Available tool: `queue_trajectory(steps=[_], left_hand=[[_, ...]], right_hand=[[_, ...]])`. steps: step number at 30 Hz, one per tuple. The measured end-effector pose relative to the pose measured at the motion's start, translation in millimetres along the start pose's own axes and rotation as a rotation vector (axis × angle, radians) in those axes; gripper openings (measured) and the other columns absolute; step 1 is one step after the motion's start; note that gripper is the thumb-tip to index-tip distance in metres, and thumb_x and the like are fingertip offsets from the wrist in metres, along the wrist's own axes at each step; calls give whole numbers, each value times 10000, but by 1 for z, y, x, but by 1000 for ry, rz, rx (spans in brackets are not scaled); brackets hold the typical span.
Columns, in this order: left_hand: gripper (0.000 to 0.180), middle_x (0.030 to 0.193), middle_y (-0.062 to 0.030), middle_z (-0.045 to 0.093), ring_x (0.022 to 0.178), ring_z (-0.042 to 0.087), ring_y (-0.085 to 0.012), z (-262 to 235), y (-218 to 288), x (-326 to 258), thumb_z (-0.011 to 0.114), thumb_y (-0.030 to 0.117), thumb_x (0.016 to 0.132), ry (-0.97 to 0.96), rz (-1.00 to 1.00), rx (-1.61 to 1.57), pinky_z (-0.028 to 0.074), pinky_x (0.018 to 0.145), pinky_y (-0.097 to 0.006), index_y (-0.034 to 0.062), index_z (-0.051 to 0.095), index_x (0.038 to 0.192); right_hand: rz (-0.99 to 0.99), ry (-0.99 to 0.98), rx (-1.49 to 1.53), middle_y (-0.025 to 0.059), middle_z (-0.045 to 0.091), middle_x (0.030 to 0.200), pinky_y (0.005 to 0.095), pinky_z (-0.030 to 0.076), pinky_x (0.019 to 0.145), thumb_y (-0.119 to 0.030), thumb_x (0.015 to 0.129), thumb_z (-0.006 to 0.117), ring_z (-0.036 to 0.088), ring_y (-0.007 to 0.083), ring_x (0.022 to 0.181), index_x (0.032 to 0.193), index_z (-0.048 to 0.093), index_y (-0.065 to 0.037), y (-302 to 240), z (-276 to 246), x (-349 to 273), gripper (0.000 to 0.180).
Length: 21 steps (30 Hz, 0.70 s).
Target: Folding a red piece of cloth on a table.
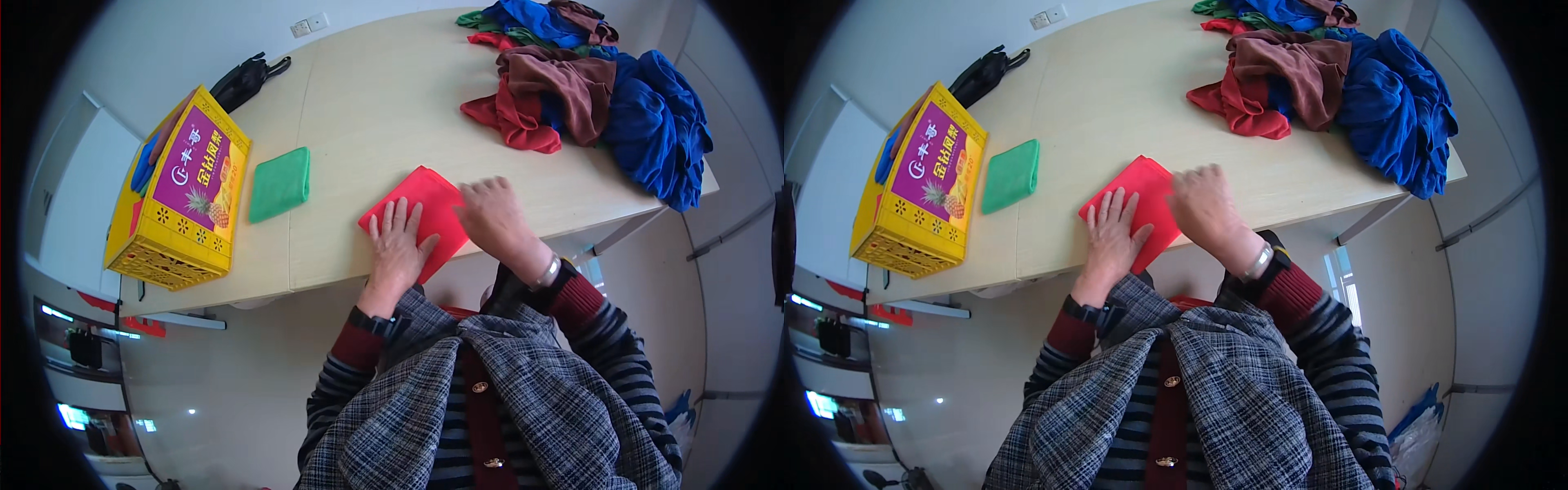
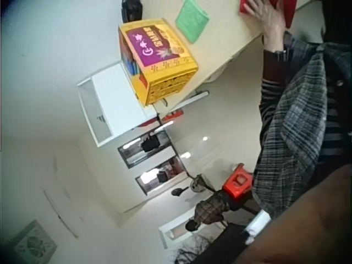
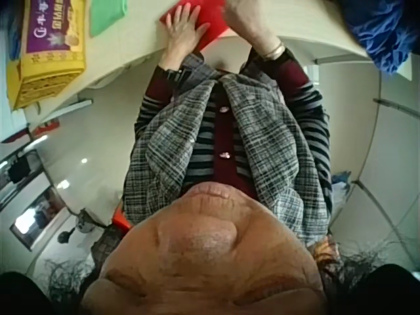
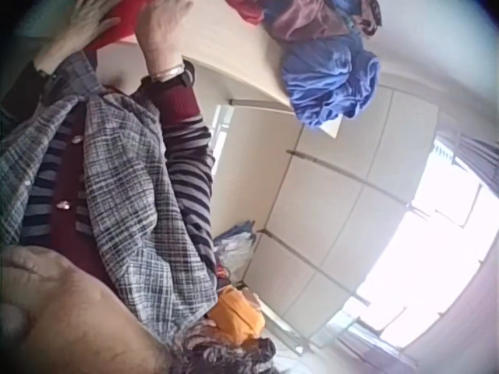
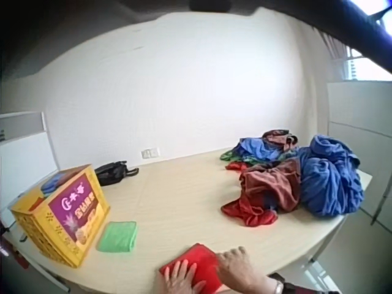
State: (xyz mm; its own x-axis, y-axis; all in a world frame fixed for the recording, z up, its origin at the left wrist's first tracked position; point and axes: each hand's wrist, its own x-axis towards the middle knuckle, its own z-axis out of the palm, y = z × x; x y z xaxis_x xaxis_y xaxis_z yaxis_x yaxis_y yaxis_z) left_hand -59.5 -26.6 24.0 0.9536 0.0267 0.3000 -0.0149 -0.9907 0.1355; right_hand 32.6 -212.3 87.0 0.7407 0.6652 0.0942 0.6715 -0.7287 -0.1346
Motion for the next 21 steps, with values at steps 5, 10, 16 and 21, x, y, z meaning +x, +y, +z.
queue_trajectory(steps=[5,10,16,21], left_hand=[[678,1608,-193,336,1516,261,-347,-5,-24,19,556,446,995,-90,71,-5,172,1226,-559,32,418,1514],[723,1629,-197,295,1525,239,-345,10,-16,14,550,463,991,-106,-50,3,161,1235,-548,0,392,1523],[794,1633,-197,289,1529,232,-342,12,-20,5,562,507,976,-46,-14,30,164,1238,-549,-32,364,1526],[878,1636,-224,261,1536,208,-355,5,-14,-7,571,557,956,-56,-46,16,161,1238,-546,-27,301,1552]], right_hand=[[-260,234,284,149,527,1464,465,304,1183,-373,1014,488,451,307,1394,1428,514,-33,-12,66,55,536],[-327,168,163,115,445,1555,466,258,1215,-432,1040,415,345,309,1477,1475,488,-80,-5,80,72,565],[-256,132,178,108,438,1558,473,263,1210,-432,1040,414,325,324,1484,1481,484,-102,-8,83,75,555],[-153,83,176,110,399,1591,460,267,1207,-406,1057,388,322,335,1483,1512,450,-106,-1,77,77,549]])
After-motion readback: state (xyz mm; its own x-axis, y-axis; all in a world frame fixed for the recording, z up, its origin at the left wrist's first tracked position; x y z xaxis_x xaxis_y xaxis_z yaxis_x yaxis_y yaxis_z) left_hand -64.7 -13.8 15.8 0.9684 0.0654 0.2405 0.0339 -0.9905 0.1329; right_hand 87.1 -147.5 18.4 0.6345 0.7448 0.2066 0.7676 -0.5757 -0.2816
